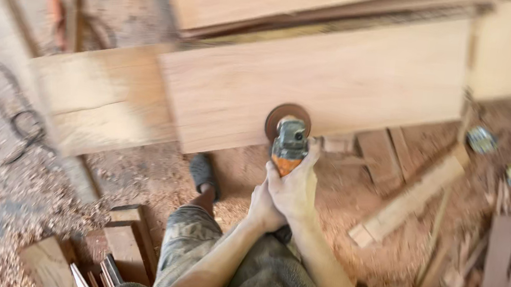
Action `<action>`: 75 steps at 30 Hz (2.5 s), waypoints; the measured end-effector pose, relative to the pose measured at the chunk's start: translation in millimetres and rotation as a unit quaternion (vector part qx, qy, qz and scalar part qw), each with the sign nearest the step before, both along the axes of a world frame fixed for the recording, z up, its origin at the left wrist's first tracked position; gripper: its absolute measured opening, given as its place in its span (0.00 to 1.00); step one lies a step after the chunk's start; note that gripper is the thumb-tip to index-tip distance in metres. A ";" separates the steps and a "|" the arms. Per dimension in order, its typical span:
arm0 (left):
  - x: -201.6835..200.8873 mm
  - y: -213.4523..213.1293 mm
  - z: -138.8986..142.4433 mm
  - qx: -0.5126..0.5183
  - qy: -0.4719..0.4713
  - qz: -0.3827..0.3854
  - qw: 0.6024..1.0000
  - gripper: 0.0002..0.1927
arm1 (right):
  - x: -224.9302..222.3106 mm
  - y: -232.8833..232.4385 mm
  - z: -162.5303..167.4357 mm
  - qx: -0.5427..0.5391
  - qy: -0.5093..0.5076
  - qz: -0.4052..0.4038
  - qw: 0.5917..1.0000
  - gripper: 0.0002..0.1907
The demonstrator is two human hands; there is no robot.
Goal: The person uses an angle grinder with a sanding disc to smooth the surface of several wooden planks. They hold each plank with one hand and move the tool across the surface with the other, then place the finished plank on a stack.
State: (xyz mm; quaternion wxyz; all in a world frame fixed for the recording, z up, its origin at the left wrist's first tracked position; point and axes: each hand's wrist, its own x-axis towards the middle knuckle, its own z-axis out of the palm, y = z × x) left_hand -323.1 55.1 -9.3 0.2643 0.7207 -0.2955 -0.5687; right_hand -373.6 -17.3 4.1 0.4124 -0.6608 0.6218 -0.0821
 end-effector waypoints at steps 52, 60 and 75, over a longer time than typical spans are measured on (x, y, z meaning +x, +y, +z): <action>21.7 24.8 -19.7 -0.033 -0.004 0.003 0.999 0.30 | 18.5 17.3 -9.0 0.030 0.019 -0.002 0.999 0.52; 68.1 137.4 -16.1 -0.037 -0.038 0.165 0.985 0.22 | 91.4 118.2 -13.3 -0.007 -0.010 0.250 0.968 0.53; -116.4 -92.7 -22.2 -0.007 0.053 -0.088 0.995 0.38 | -134.9 -79.0 -16.5 -0.039 0.032 -0.069 0.996 0.47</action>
